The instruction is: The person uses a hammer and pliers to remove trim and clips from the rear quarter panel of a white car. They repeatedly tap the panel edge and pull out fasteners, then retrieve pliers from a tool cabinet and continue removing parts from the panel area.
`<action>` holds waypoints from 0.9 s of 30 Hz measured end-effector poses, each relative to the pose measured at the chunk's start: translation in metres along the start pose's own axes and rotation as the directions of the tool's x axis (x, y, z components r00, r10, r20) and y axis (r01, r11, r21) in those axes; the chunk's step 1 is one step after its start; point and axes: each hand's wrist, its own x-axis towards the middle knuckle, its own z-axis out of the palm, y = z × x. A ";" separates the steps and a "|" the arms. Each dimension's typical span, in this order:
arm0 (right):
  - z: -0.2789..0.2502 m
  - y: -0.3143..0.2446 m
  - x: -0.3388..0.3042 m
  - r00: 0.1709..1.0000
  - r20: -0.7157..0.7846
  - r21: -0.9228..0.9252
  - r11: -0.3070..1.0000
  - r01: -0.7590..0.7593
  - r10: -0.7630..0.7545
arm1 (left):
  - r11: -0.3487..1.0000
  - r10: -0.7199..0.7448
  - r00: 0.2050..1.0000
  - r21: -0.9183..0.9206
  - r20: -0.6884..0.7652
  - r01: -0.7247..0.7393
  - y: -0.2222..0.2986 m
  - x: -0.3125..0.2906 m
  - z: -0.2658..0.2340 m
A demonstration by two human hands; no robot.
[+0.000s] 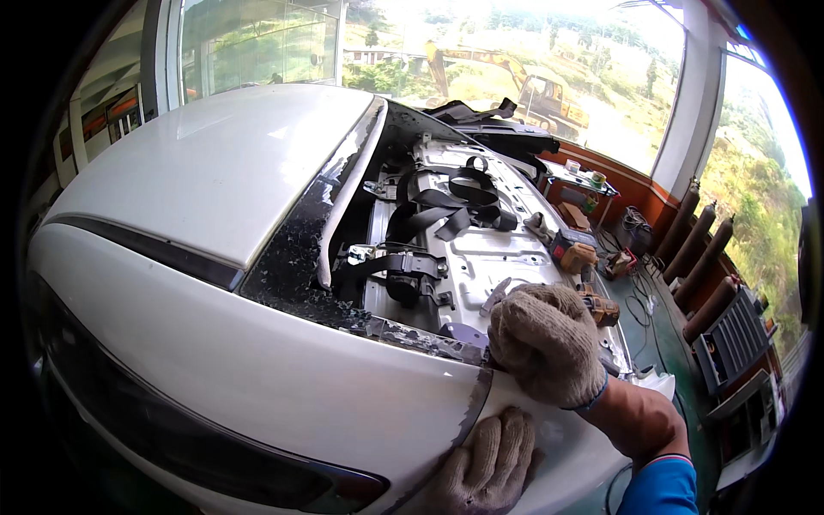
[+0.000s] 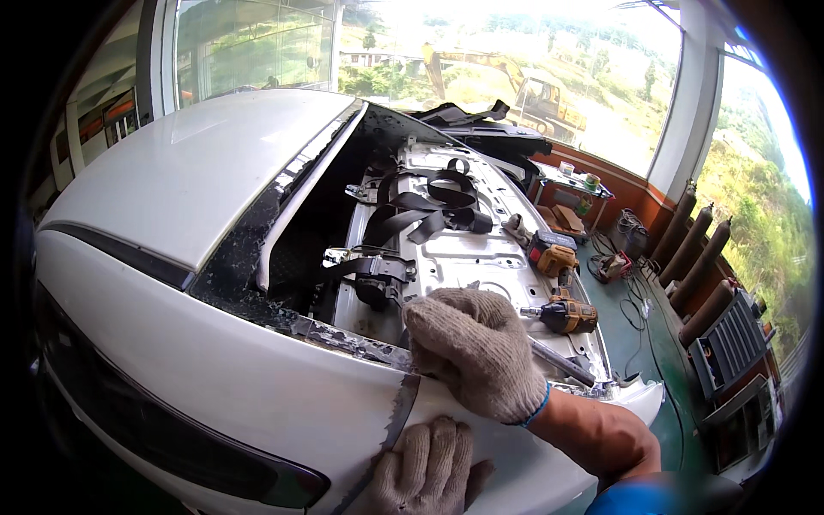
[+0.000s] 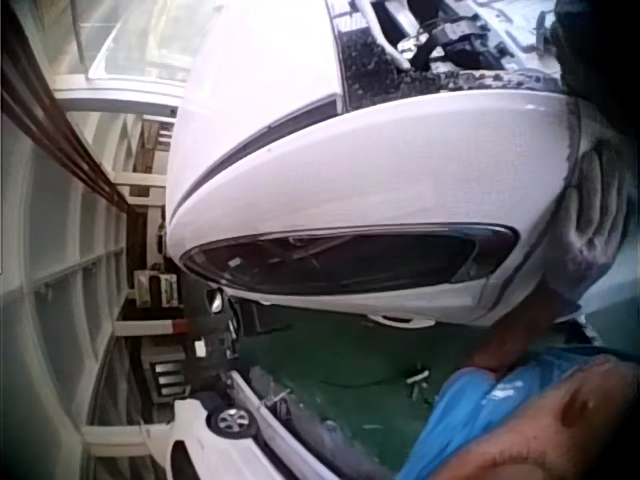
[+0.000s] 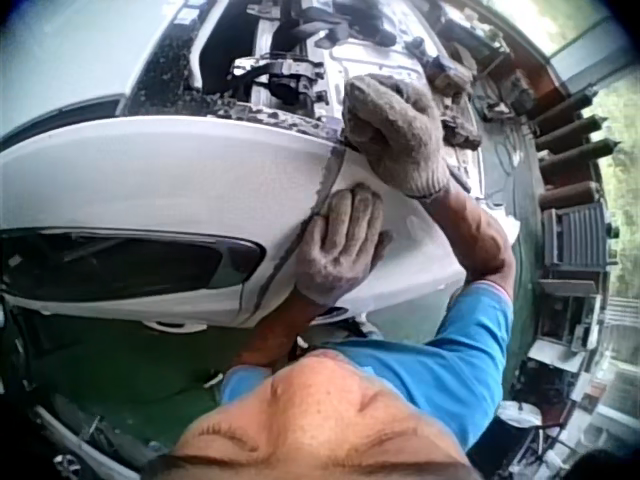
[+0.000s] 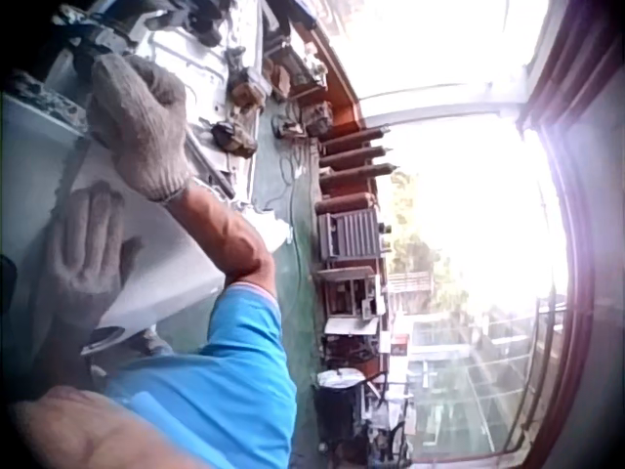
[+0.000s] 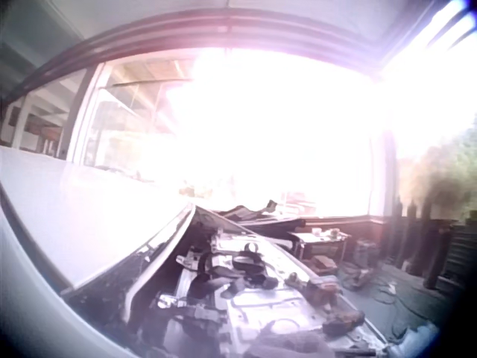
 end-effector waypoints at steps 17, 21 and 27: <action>0.017 -0.012 0.022 0.972 -0.013 0.245 0.943 -0.225 0.235 | 0.979 0.128 0.989 0.172 -0.077 -0.114 -0.017 0.013 0.006; 0.009 -0.007 0.017 0.987 0.072 0.247 0.956 -0.156 0.143 | 0.980 0.016 1.000 0.200 0.016 -0.019 -0.004 0.006 -0.001; 0.004 -0.001 0.018 0.939 0.071 -0.432 0.838 0.334 -0.338 | 0.993 -0.065 0.998 0.099 0.006 0.064 0.009 0.017 -0.001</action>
